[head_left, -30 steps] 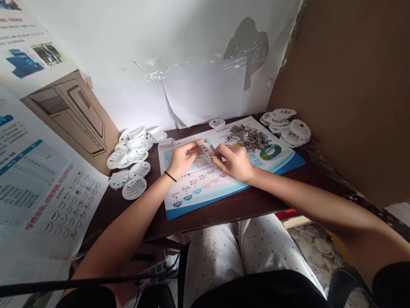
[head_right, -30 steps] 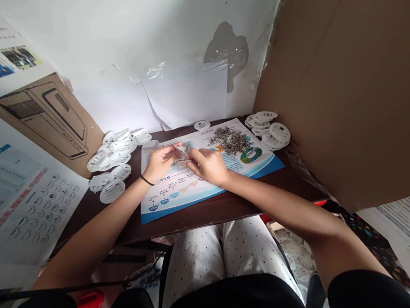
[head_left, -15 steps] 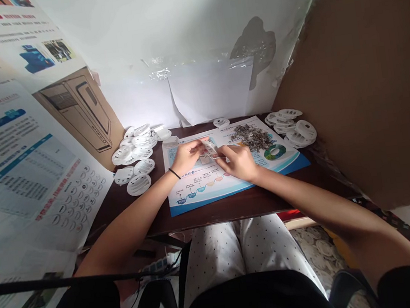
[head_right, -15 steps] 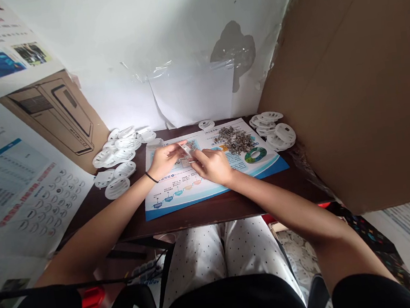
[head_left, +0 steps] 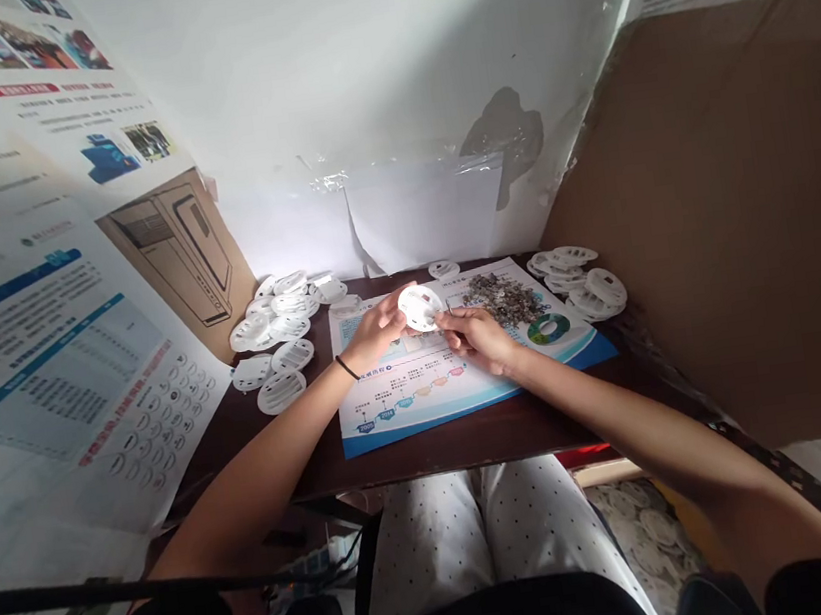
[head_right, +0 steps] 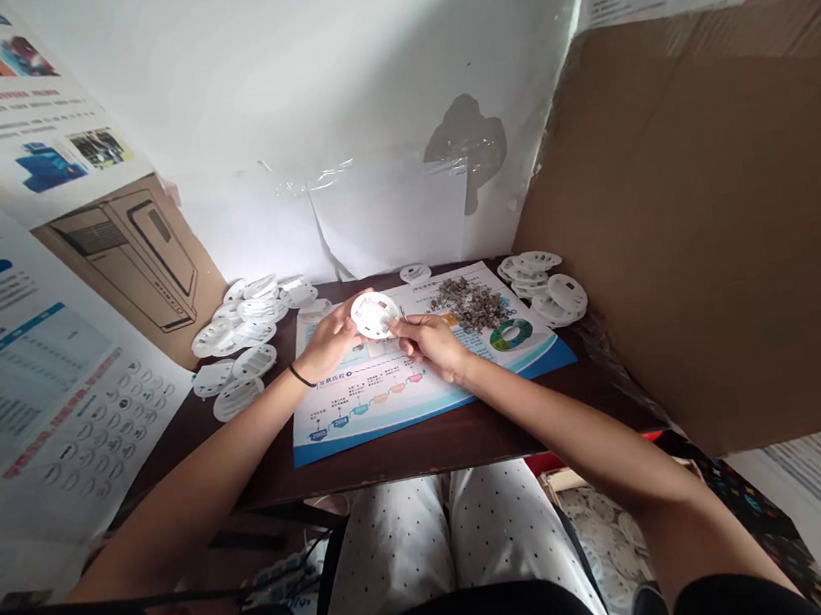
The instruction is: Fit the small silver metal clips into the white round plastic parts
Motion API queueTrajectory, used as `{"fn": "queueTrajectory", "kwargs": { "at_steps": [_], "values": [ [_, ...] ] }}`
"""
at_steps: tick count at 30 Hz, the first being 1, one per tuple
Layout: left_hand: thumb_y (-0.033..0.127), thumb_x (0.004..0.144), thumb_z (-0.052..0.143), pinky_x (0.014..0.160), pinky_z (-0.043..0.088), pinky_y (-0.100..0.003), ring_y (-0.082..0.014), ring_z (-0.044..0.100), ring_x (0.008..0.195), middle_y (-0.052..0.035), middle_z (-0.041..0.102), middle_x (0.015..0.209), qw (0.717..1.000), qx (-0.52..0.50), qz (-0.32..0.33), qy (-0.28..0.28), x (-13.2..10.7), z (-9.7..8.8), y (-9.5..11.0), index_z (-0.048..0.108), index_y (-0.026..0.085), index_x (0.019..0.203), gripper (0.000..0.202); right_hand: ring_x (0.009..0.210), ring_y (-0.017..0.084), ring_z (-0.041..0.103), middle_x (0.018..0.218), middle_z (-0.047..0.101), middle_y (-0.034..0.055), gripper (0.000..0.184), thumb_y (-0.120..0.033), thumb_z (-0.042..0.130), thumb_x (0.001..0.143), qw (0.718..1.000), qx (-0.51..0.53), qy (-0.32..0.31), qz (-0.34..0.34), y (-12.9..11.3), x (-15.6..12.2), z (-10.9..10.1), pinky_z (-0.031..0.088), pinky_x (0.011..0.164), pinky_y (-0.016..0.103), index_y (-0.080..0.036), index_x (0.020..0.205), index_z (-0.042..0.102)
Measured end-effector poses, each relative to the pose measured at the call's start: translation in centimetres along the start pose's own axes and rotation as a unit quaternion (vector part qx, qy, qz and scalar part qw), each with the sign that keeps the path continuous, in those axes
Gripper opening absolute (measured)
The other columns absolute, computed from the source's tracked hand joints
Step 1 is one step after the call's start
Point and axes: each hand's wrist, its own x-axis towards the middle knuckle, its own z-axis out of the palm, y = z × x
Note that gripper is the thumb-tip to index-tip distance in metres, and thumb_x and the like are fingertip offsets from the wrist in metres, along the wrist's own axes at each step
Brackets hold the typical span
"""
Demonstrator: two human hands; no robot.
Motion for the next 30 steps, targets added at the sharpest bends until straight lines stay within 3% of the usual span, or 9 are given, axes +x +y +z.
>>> {"fn": "queueTrajectory", "kwargs": {
  "at_steps": [7, 12, 17, 22, 26, 30],
  "values": [
    [0.063, 0.074, 0.067, 0.096, 0.048, -0.04, -0.0276, 0.055, 0.117, -0.015, 0.053, 0.133, 0.989, 0.094, 0.116, 0.009, -0.2, 0.8, 0.8, 0.051, 0.021, 0.128, 0.071, 0.044, 0.006, 0.031, 0.048, 0.044, -0.0077, 0.043, -0.053, 0.074, 0.067, 1.0, -0.001, -0.024, -0.015, 0.1, -0.3, 0.5, 0.023, 0.042, 0.022, -0.02, 0.064, 0.046],
    [0.063, 0.075, 0.066, 0.091, 0.05, -0.038, -0.0264, 0.06, 0.111, -0.0157, 0.058, 0.125, 0.988, 0.106, 0.111, 0.031, -0.3, 0.9, 1.1, 0.052, 0.018, 0.123, 0.067, 0.041, 0.005, 0.03, 0.053, 0.048, -0.0073, 0.042, -0.055, 0.072, 0.068, 0.999, 0.003, -0.047, 0.003, 0.2, -0.1, 0.1, 0.021, 0.041, 0.022, -0.02, 0.071, 0.049],
    [0.062, 0.081, 0.059, 0.109, 0.04, -0.041, -0.0278, 0.046, 0.132, -0.013, 0.047, 0.144, 0.976, 0.141, 0.155, 0.058, -0.3, 1.0, 1.2, 0.051, 0.023, 0.134, 0.066, 0.04, 0.004, 0.029, 0.054, 0.048, -0.0068, 0.045, -0.059, 0.069, 0.072, 0.998, -0.004, -0.064, 0.002, 0.5, 0.1, -0.2, 0.02, 0.041, 0.023, -0.02, 0.068, 0.049],
    [0.063, 0.086, 0.05, 0.11, 0.041, -0.041, -0.0269, 0.049, 0.131, -0.0123, 0.05, 0.142, 0.977, 0.156, 0.136, 0.057, -0.5, 1.4, 1.6, 0.054, 0.02, 0.135, 0.065, 0.039, 0.004, 0.027, 0.052, 0.045, -0.0063, 0.051, -0.065, 0.062, 0.076, 0.996, -0.025, -0.089, 0.015, 0.5, 0.1, -0.3, 0.022, 0.04, 0.023, -0.018, 0.061, 0.049],
    [0.065, 0.087, 0.046, 0.111, 0.039, -0.041, -0.0273, 0.048, 0.131, -0.0116, 0.051, 0.142, 0.977, 0.157, 0.123, 0.076, -0.6, 1.7, 1.6, 0.054, 0.019, 0.134, 0.066, 0.04, 0.004, 0.029, 0.054, 0.047, -0.0077, 0.046, -0.061, 0.068, 0.073, 0.998, 0.0, -0.061, 0.01, 0.8, 0.1, -0.2, 0.021, 0.039, 0.022, -0.02, 0.069, 0.047],
    [0.069, 0.086, 0.044, 0.105, 0.044, -0.043, -0.0277, 0.055, 0.122, -0.0122, 0.058, 0.134, 0.978, 0.152, 0.11, 0.096, -0.5, 1.9, 1.1, 0.059, 0.019, 0.128, 0.067, 0.039, 0.004, 0.027, 0.054, 0.046, -0.0086, 0.044, -0.058, 0.07, 0.072, 0.998, 0.029, -0.051, 0.034, 1.1, 0.1, 0.1, 0.018, 0.038, 0.022, -0.022, 0.071, 0.045]
  ]
}}
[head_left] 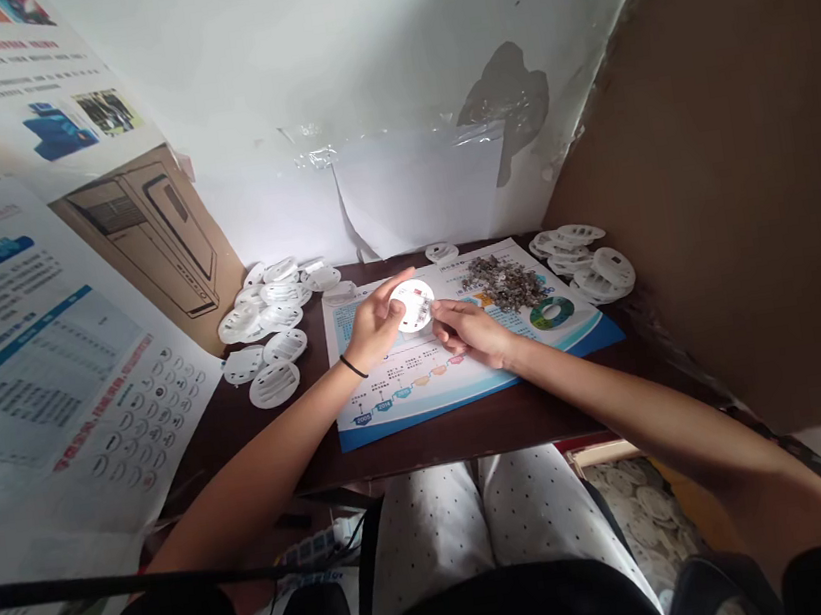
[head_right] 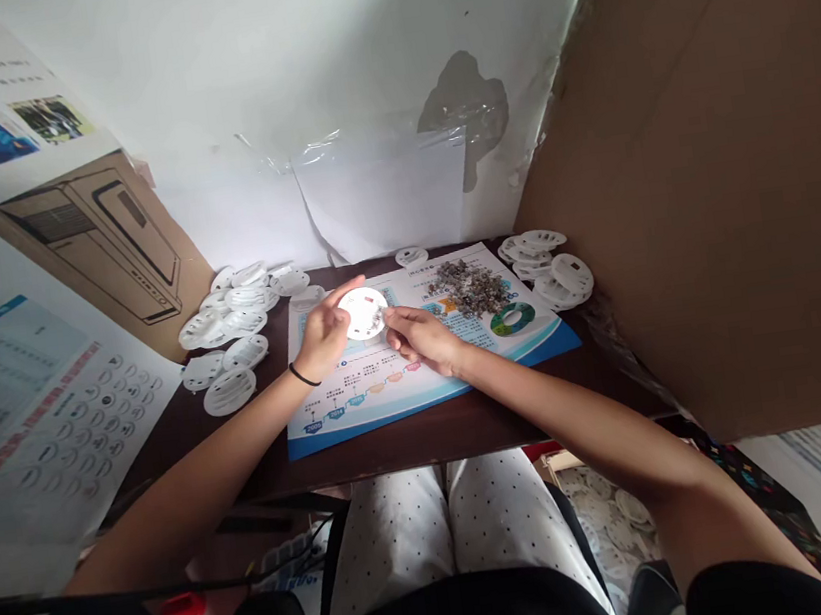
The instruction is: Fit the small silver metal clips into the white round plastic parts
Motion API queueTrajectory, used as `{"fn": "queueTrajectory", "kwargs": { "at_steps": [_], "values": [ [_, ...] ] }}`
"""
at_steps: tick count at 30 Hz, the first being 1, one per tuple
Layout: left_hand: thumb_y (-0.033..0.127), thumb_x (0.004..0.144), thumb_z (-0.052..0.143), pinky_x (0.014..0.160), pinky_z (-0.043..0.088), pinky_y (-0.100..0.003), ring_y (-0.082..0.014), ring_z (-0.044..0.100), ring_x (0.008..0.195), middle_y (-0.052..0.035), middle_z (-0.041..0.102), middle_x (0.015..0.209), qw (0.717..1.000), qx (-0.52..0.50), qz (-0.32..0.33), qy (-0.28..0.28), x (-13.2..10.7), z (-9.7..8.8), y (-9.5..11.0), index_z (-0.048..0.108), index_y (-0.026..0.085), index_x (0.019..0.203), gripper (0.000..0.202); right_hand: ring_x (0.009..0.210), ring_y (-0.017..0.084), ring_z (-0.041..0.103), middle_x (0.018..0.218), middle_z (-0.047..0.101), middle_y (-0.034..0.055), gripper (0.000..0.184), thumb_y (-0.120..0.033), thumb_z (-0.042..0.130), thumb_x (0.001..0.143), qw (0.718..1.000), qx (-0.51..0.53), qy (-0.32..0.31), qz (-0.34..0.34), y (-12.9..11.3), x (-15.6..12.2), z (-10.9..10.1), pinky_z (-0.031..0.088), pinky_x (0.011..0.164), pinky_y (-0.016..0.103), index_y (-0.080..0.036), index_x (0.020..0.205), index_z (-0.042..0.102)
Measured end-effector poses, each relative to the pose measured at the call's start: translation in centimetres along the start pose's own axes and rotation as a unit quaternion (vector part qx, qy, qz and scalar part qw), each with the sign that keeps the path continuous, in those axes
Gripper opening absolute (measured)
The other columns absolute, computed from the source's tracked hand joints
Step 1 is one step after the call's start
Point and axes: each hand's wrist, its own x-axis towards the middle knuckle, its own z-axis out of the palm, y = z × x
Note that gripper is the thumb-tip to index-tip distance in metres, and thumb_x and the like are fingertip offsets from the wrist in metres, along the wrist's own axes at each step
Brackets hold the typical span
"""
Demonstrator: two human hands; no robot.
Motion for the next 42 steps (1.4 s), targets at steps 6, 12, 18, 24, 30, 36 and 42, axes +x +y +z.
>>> {"fn": "queueTrajectory", "kwargs": {
  "at_steps": [6, 12, 18, 24, 30, 36, 42],
  "values": [
    [0.073, 0.081, 0.046, 0.101, 0.046, -0.043, -0.0288, 0.056, 0.12, -0.0153, 0.051, 0.14, 0.999, -0.038, -0.017, 0.001, -0.4, 0.8, -0.2, 0.047, 0.019, 0.137, 0.078, 0.039, 0.005, 0.023, 0.051, 0.042, -0.0084, 0.041, -0.055, 0.064, 0.079, 0.999, 0.043, -0.004, 0.027, 0.0, 0.1, 0.1, 0.015, 0.039, 0.023, -0.022, 0.068, 0.042],
    [0.073, 0.073, 0.058, 0.085, 0.053, -0.038, -0.0265, 0.063, 0.103, -0.0134, 0.064, 0.115, 0.998, -0.052, -0.025, -0.016, -0.7, 1.0, 0.3, 0.047, 0.021, 0.129, 0.077, 0.041, 0.005, 0.018, 0.052, 0.039, -0.0066, 0.038, -0.051, 0.054, 0.087, 0.992, 0.078, -0.025, 0.096, -0.3, 0.1, 0.2, 0.016, 0.042, 0.024, -0.02, 0.066, 0.045],
    [0.071, 0.079, 0.053, 0.087, 0.051, -0.036, -0.0252, 0.062, 0.104, -0.015, 0.062, 0.118, 1.0, -0.024, -0.009, 0.008, -0.5, 0.3, -0.9, 0.053, 0.017, 0.124, 0.07, 0.041, 0.004, 0.021, 0.05, 0.037, -0.0069, 0.053, -0.067, 0.058, 0.079, 0.984, 0.081, -0.074, 0.143, -0.4, 0.8, -0.2, 0.016, 0.041, 0.023, -0.018, 0.061, 0.047],
    [0.075, 0.081, 0.046, 0.077, 0.052, -0.032, -0.0235, 0.065, 0.093, -0.0159, 0.067, 0.11, 0.998, -0.002, -0.046, 0.032, -0.2, -0.2, -2.0, 0.057, 0.011, 0.124, 0.077, 0.038, 0.003, 0.02, 0.046, 0.034, -0.0091, 0.057, -0.07, 0.063, 0.072, 0.978, 0.107, -0.078, 0.159, 0.3, 1.7, -1.0, 0.012, 0.038, 0.02, -0.018, 0.058, 0.045],
    [0.08, 0.081, 0.033, 0.077, 0.053, -0.031, -0.0222, 0.067, 0.091, -0.0138, 0.069, 0.109, 0.997, 0.044, -0.069, 0.002, 0.8, -0.5, -2.5, 0.061, 0.011, 0.12, 0.083, 0.034, 0.003, 0.021, 0.045, 0.041, -0.0097, 0.05, -0.066, 0.064, 0.075, 0.967, 0.162, -0.047, 0.193, 0.2, 1.9, -0.7, 0.012, 0.035, 0.019, -0.018, 0.071, 0.051],
    [0.077, 0.082, 0.041, 0.075, 0.053, -0.029, -0.0235, 0.067, 0.093, -0.0097, 0.07, 0.109, 0.994, 0.03, -0.099, -0.045, 1.2, -1.0, -2.6, 0.06, 0.011, 0.123, 0.08, 0.031, 0.003, 0.021, 0.043, 0.045, -0.0089, 0.044, -0.06, 0.055, 0.086, 0.959, 0.173, -0.015, 0.223, -0.7, 1.8, -0.4, 0.014, 0.035, 0.019, -0.018, 0.072, 0.051],
    [0.078, 0.075, 0.049, 0.08, 0.054, -0.031, -0.024, 0.067, 0.097, -0.0148, 0.069, 0.113, 0.994, 0.029, -0.095, -0.041, 0.9, -1.0, -2.8, 0.062, 0.013, 0.12, 0.08, 0.031, 0.005, 0.02, 0.032, 0.026, -0.0083, 0.063, -0.064, 0.029, 0.095, 0.947, 0.12, -0.1, 0.282, -0.8, 2.2, -0.9, 0.016, 0.038, 0.02, -0.018, 0.055, 0.047]
  ]
}}
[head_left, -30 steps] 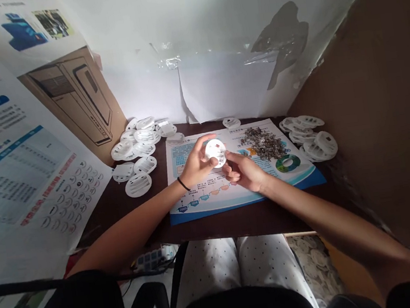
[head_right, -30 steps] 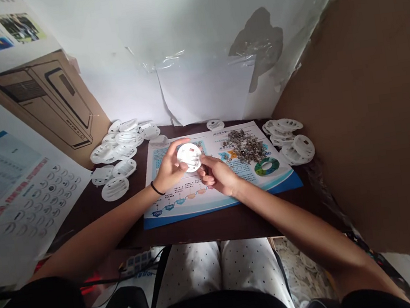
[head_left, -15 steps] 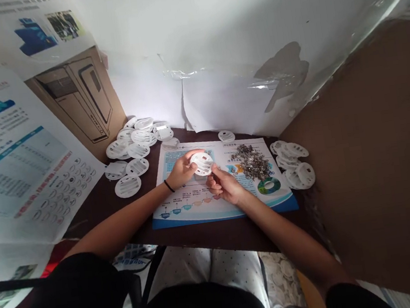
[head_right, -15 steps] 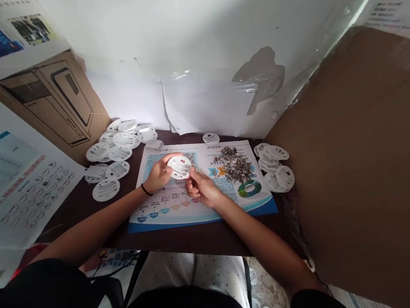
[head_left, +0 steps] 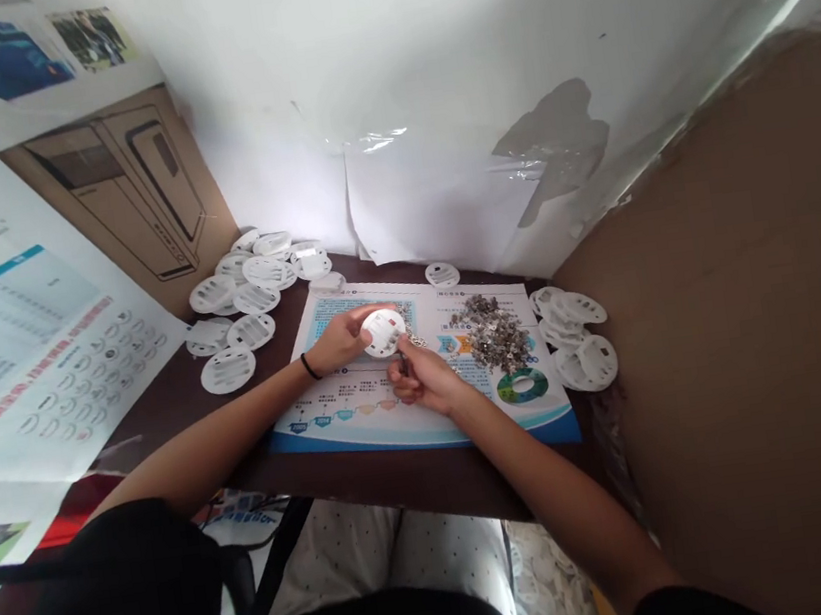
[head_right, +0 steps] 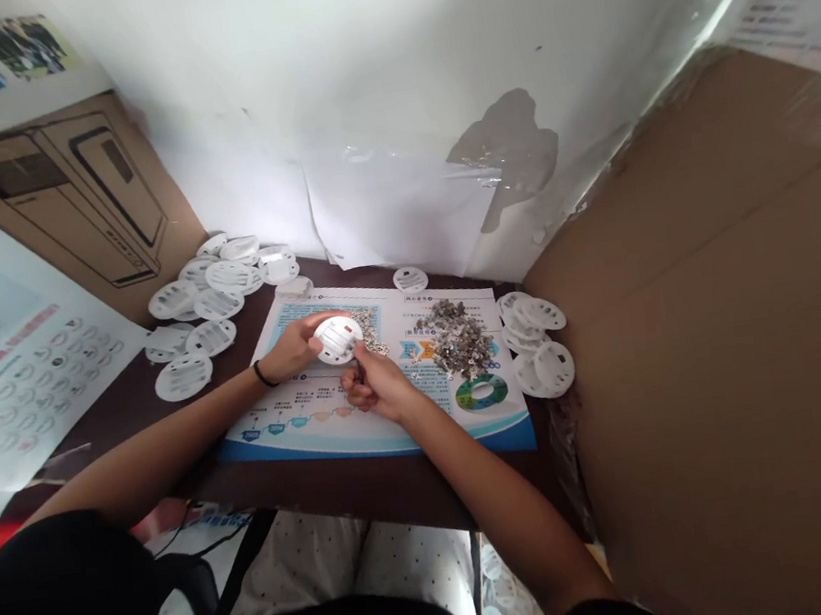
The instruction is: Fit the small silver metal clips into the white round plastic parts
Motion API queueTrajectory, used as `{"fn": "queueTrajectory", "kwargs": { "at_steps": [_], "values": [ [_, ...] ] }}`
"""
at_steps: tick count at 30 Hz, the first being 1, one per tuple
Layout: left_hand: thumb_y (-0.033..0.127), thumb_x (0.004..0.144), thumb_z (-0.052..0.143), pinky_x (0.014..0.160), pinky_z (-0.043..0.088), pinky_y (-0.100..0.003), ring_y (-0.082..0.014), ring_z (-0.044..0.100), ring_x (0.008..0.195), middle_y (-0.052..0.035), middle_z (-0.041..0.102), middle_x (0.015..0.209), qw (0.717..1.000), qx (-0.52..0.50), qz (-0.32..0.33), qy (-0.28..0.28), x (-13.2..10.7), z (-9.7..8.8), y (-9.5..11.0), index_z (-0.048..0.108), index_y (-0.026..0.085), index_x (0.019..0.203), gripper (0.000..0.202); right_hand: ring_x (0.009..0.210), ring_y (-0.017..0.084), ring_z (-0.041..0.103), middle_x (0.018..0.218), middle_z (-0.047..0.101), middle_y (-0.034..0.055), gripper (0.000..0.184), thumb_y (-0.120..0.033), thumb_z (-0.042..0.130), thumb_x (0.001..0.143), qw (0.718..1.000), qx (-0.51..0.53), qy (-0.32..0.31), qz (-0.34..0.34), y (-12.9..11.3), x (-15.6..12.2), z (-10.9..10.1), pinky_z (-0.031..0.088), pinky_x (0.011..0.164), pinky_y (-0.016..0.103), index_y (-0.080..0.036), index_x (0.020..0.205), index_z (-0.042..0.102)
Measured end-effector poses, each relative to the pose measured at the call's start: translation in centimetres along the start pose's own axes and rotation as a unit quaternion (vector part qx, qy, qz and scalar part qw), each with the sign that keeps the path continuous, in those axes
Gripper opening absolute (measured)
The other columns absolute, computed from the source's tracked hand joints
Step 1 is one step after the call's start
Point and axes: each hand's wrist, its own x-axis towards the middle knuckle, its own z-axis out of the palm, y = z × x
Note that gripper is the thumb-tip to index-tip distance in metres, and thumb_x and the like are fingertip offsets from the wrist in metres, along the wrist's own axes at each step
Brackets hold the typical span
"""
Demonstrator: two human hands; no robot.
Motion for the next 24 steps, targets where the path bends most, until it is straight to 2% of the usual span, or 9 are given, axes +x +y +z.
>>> {"fn": "queueTrajectory", "kwargs": {
  "at_steps": [5, 7, 9, 11, 13, 14, 18, 21, 24],
  "values": [
    [0.064, 0.079, 0.061, 0.085, 0.053, -0.033, -0.0252, 0.065, 0.105, -0.0187, 0.065, 0.121, 1.0, -0.012, 0.021, 0.002, -0.5, 0.2, 0.5, 0.059, 0.011, 0.124, 0.07, 0.032, 0.005, 0.019, 0.035, 0.025, -0.0098, 0.06, -0.065, 0.038, 0.092, 0.998, -0.02, 0.013, -0.063, 0.3, -0.3, -0.3, 0.019, 0.038, 0.02, -0.019, 0.054, 0.046],
    [0.056, 0.081, 0.064, 0.088, 0.052, -0.033, -0.0248, 0.063, 0.109, -0.0183, 0.062, 0.125, 0.999, -0.03, 0.025, -0.01, -0.7, 0.4, 0.8, 0.057, 0.012, 0.125, 0.063, 0.033, 0.005, 0.019, 0.036, 0.027, -0.01, 0.058, -0.066, 0.042, 0.09, 0.997, -0.029, 0.018, -0.072, 0.4, -0.5, -0.4, 0.022, 0.038, 0.02, -0.019, 0.055, 0.045],
    [0.052, 0.082, 0.065, 0.09, 0.051, -0.033, -0.0237, 0.061, 0.11, -0.0161, 0.061, 0.126, 0.998, -0.05, 0.023, 0.008, -1.0, 0.6, 1.1, 0.057, 0.015, 0.123, 0.055, 0.033, 0.005, 0.02, 0.036, 0.028, -0.01, 0.058, -0.068, 0.045, 0.087, 0.996, -0.043, 0.016, -0.082, 0.5, -0.7, -0.5, 0.023, 0.038, 0.02, -0.02, 0.055, 0.044],
    [0.056, 0.082, 0.062, 0.084, 0.052, -0.032, -0.0206, 0.064, 0.099, -0.013, 0.064, 0.115, 0.994, -0.104, 0.006, 0.039, -1.2, 1.0, 1.3, 0.058, 0.017, 0.117, 0.053, 0.034, 0.005, 0.02, 0.037, 0.028, -0.0102, 0.056, -0.069, 0.048, 0.085, 0.993, -0.059, 0.006, -0.098, 0.6, -0.8, -0.5, 0.022, 0.038, 0.021, -0.02, 0.057, 0.046],
    [0.065, 0.086, 0.05, 0.068, 0.054, -0.032, -0.0161, 0.064, 0.071, -0.0075, 0.067, 0.09, 0.976, -0.208, -0.063, 0.022, -1.4, 1.5, 1.4, 0.051, 0.019, 0.125, 0.061, 0.036, 0.004, 0.018, 0.039, 0.03, -0.0104, 0.053, -0.068, 0.051, 0.084, 0.991, -0.065, -0.008, -0.12, 0.7, -0.8, -0.6, 0.018, 0.038, 0.021, -0.019, 0.064, 0.051],
    [0.069, 0.085, 0.046, 0.063, 0.054, -0.032, -0.0154, 0.062, 0.064, -0.0057, 0.066, 0.083, 0.962, -0.253, -0.106, -0.002, -1.5, 1.7, 1.5, 0.049, 0.019, 0.126, 0.064, 0.036, 0.004, 0.017, 0.041, 0.032, -0.0104, 0.05, -0.066, 0.052, 0.084, 0.989, -0.064, -0.013, -0.129, 0.8, -0.8, -0.6, 0.015, 0.038, 0.021, -0.018, 0.07, 0.055],
    [0.073, 0.085, 0.037, 0.054, 0.049, -0.024, -0.0152, 0.064, 0.069, -0.0084, 0.068, 0.085, 0.902, -0.352, -0.248, 0.032, -1.2, 2.3, 2.2, 0.062, 0.017, 0.097, 0.063, 0.037, 0.004, 0.014, 0.046, 0.036, -0.0102, 0.04, -0.056, 0.051, 0.09, 0.987, -0.048, -0.014, -0.15, 1.0, -0.9, -0.8, 0.01, 0.038, 0.021, -0.018, 0.084, 0.061],
    [0.076, 0.087, 0.019, 0.049, 0.045, -0.019, -0.0111, 0.06, 0.063, -0.0073, 0.066, 0.073, 0.869, -0.396, -0.296, 0.002, -0.8, 2.5, 2.5, 0.067, 0.014, 0.089, 0.078, 0.037, 0.005, 0.014, 0.046, 0.035, -0.0101, 0.036, -0.05, 0.046, 0.093, 0.988, -0.038, -0.025, -0.149, 1.1, -0.9, -0.9, 0.011, 0.038, 0.022, -0.018, 0.085, 0.061],
    [0.076, 0.086, 0.007, 0.05, 0.047, -0.02, -0.0118, 0.061, 0.062, -0.0103, 0.067, 0.071, 0.863, -0.415, -0.283, -0.039, -0.6, 2.5, 1.9, 0.069, 0.011, 0.085, 0.09, 0.037, 0.005, 0.014, 0.046, 0.033, -0.01, 0.033, -0.046, 0.046, 0.093, 0.987, -0.04, -0.025, -0.155, 1.1, -1.0, -0.9, 0.012, 0.038, 0.022, -0.019, 0.084, 0.061]
  ]
}}
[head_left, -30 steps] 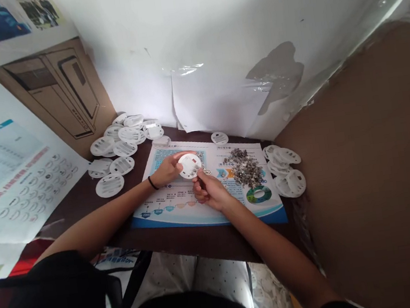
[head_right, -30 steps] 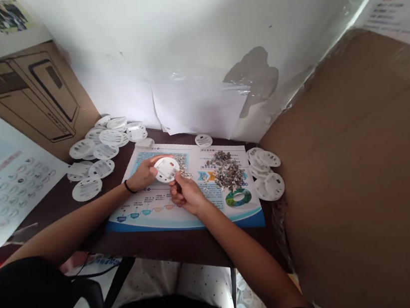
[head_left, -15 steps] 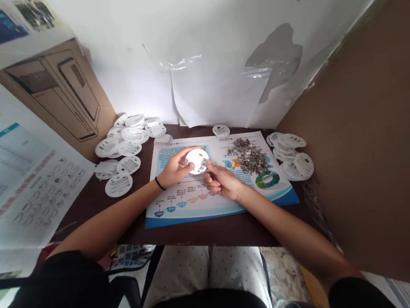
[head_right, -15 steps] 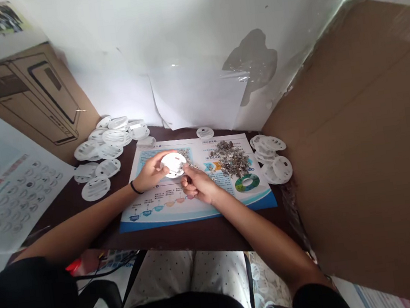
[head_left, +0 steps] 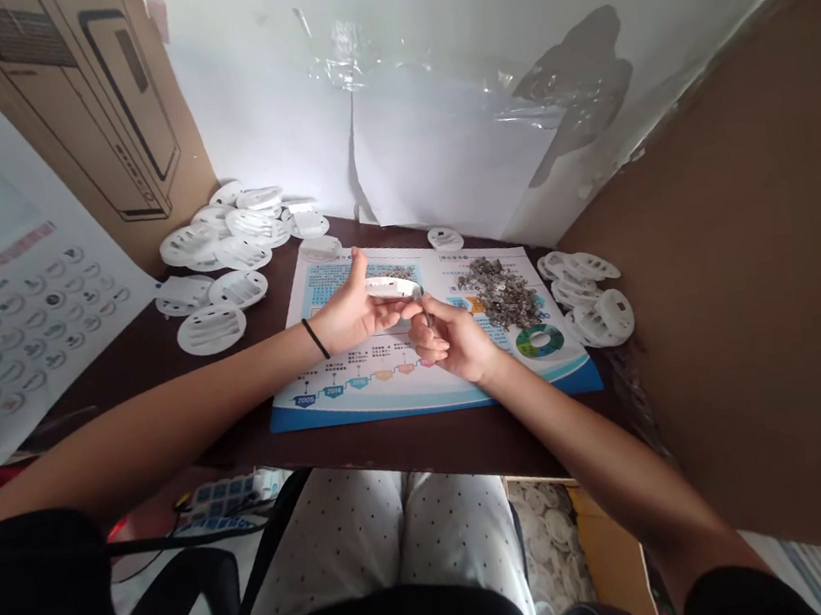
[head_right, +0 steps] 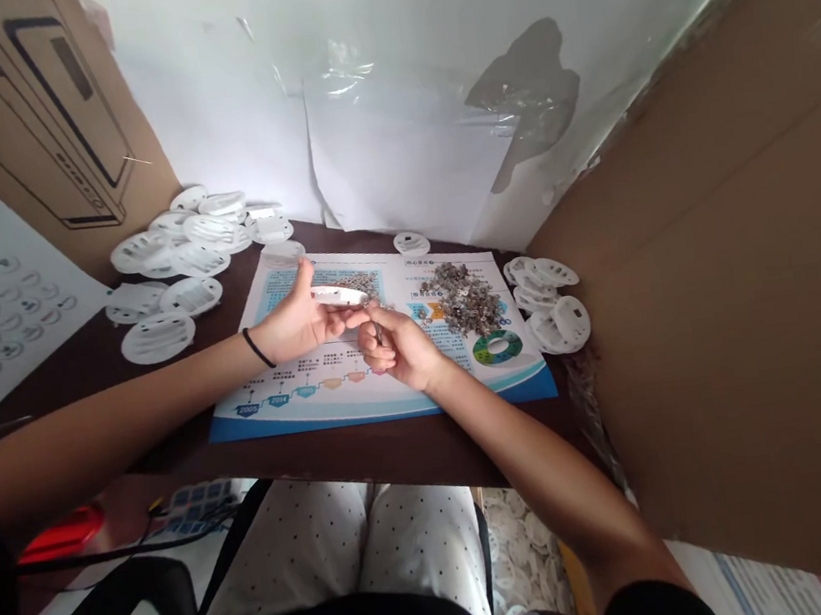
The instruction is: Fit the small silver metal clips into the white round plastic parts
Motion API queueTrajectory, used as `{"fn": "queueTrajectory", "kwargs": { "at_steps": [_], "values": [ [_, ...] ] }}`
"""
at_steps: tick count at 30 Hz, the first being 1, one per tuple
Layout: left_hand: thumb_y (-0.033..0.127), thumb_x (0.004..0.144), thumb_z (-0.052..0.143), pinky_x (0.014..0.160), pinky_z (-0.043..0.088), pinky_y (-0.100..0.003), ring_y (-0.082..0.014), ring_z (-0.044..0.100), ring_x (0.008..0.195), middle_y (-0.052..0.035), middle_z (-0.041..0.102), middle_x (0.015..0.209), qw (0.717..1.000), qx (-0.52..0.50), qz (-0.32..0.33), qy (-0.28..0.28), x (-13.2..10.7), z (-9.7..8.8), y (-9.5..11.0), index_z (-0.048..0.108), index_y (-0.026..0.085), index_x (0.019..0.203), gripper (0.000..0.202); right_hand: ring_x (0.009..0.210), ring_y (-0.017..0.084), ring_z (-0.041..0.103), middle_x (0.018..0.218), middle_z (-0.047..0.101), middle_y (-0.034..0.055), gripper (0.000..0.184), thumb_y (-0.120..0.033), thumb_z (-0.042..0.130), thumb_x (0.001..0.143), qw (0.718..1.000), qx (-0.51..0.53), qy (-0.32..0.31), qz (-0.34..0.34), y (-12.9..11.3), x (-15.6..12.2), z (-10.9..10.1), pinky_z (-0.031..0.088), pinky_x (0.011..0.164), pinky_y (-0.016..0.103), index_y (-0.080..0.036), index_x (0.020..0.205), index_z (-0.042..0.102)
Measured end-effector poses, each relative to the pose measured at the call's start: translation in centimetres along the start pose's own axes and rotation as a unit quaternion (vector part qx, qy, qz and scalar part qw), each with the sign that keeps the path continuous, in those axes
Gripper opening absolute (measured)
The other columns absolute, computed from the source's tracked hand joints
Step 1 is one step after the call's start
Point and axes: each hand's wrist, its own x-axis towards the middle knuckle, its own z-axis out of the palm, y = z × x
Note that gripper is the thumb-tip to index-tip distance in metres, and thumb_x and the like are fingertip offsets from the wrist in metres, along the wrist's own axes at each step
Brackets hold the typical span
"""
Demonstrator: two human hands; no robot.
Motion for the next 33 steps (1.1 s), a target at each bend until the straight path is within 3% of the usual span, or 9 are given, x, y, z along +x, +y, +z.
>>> {"fn": "queueTrajectory", "kwargs": {
  "at_steps": [4, 7, 11, 16, 22, 26, 28, 30, 33],
  "values": [
    [0.075, 0.088, 0.014, 0.054, 0.051, -0.025, -0.016, 0.065, 0.065, -0.0132, 0.071, 0.077, 0.994, 0.055, 0.065, -0.064, 0.7, -1.2, -0.6, 0.071, 0.013, 0.087, 0.084, 0.038, 0.005, 0.014, 0.047, 0.033, -0.0094, 0.032, -0.045, 0.047, 0.093, 0.999, -0.01, 0.032, 0.002, -0.1, -0.1, 0.3, 0.012, 0.039, 0.021, -0.019, 0.079, 0.059],
    [0.072, 0.09, 0.016, 0.057, 0.054, -0.028, -0.0177, 0.068, 0.069, -0.0123, 0.073, 0.083, 0.994, 0.064, 0.078, -0.047, 0.7, -1.7, -0.9, 0.07, 0.016, 0.09, 0.077, 0.038, 0.005, 0.016, 0.047, 0.035, -0.0096, 0.032, -0.048, 0.05, 0.091, 0.998, -0.024, 0.055, -0.009, 0.0, -0.2, 0.6, 0.014, 0.039, 0.022, -0.019, 0.079, 0.058],
    [0.06, 0.096, 0.029, 0.063, 0.057, -0.028, -0.0168, 0.07, 0.08, -0.0076, 0.072, 0.096, 0.988, 0.065, 0.132, -0.036, 0.4, -1.6, -1.4, 0.064, 0.022, 0.094, 0.052, 0.038, 0.004, 0.018, 0.047, 0.04, -0.0096, 0.029, -0.047, 0.063, 0.083, 0.995, -0.027, 0.075, -0.059, 0.3, -0.3, 0.8, 0.011, 0.038, 0.022, -0.019, 0.078, 0.056],
    [0.047, 0.092, 0.052, 0.062, 0.057, -0.023, -0.0179, 0.066, 0.095, -0.005, 0.065, 0.109, 0.961, 0.187, 0.198, 0.038, -0.3, -0.6, -1.7, 0.06, 0.024, 0.102, 0.027, 0.039, 0.003, 0.019, 0.046, 0.041, -0.0096, 0.028, -0.04, 0.068, 0.08, 0.994, -0.005, 0.077, -0.072, 0.2, -0.2, 0.5, 0.01, 0.039, 0.021, -0.019, 0.072, 0.052],
    [0.047, 0.084, 0.065, 0.05, 0.051, -0.02, -0.0111, 0.059, 0.069, -0.0057, 0.062, 0.097, 0.938, 0.229, 0.247, 0.078, -1.2, 0.6, -1.0, 0.057, 0.02, 0.11, 0.038, 0.039, 0.002, 0.02, 0.048, 0.039, -0.0101, 0.027, -0.035, 0.07, 0.078, 0.996, -0.003, 0.062, -0.069, 0.1, -0.4, 0.5, 0.011, 0.039, 0.02, -0.019, 0.074, 0.048],
    [0.043, 0.084, 0.065, 0.039, 0.041, -0.018, -0.006, 0.051, 0.049, -0.0035, 0.063, 0.089, 0.903, 0.295, 0.297, 0.102, -1.6, 0.8, -0.5, 0.054, 0.02, 0.116, 0.041, 0.04, 0.002, 0.022, 0.051, 0.043, -0.0093, 0.028, -0.034, 0.072, 0.074, 0.995, -0.035, 0.079, -0.056, -0.3, -0.6, 0.3, 0.011, 0.039, 0.02, -0.019, 0.074, 0.049],
    [0.042, 0.085, 0.064, 0.043, 0.043, -0.02, -0.0058, 0.052, 0.05, -0.0037, 0.065, 0.091, 0.875, 0.344, 0.317, 0.127, -1.7, 0.7, -0.3, 0.057, 0.019, 0.111, 0.035, 0.039, 0.002, 0.021, 0.052, 0.045, -0.0088, 0.026, -0.037, 0.069, 0.077, 0.992, -0.047, 0.102, -0.056, -0.5, -0.6, 0.2, 0.01, 0.038, 0.02, -0.019, 0.076, 0.051],
    [0.042, 0.086, 0.062, 0.059, 0.051, -0.023, -0.0106, 0.061, 0.066, -0.0052, 0.067, 0.097, 0.838, 0.392, 0.346, 0.155, -1.7, 0.6, -0.1, 0.061, 0.018, 0.107, 0.032, 0.038, 0.002, 0.02, 0.053, 0.047, -0.0083, 0.025, -0.042, 0.064, 0.081, 0.988, -0.054, 0.128, -0.066, -0.6, -0.7, 0.1, 0.009, 0.038, 0.021, -0.019, 0.079, 0.054],
    [0.043, 0.085, 0.062, 0.081, 0.052, -0.029, -0.018, 0.064, 0.093, -0.0074, 0.068, 0.106, 0.795, 0.448, 0.374, 0.165, -1.8, 0.4, -0.1, 0.063, 0.017, 0.109, 0.035, 0.038, 0.002, 0.023, 0.056, 0.052, -0.007, 0.024, -0.04, 0.066, 0.079, 0.982, -0.073, 0.152, -0.091, -0.5, -0.7, 0.4, 0.012, 0.037, 0.021, -0.019, 0.078, 0.054]
  ]
}}
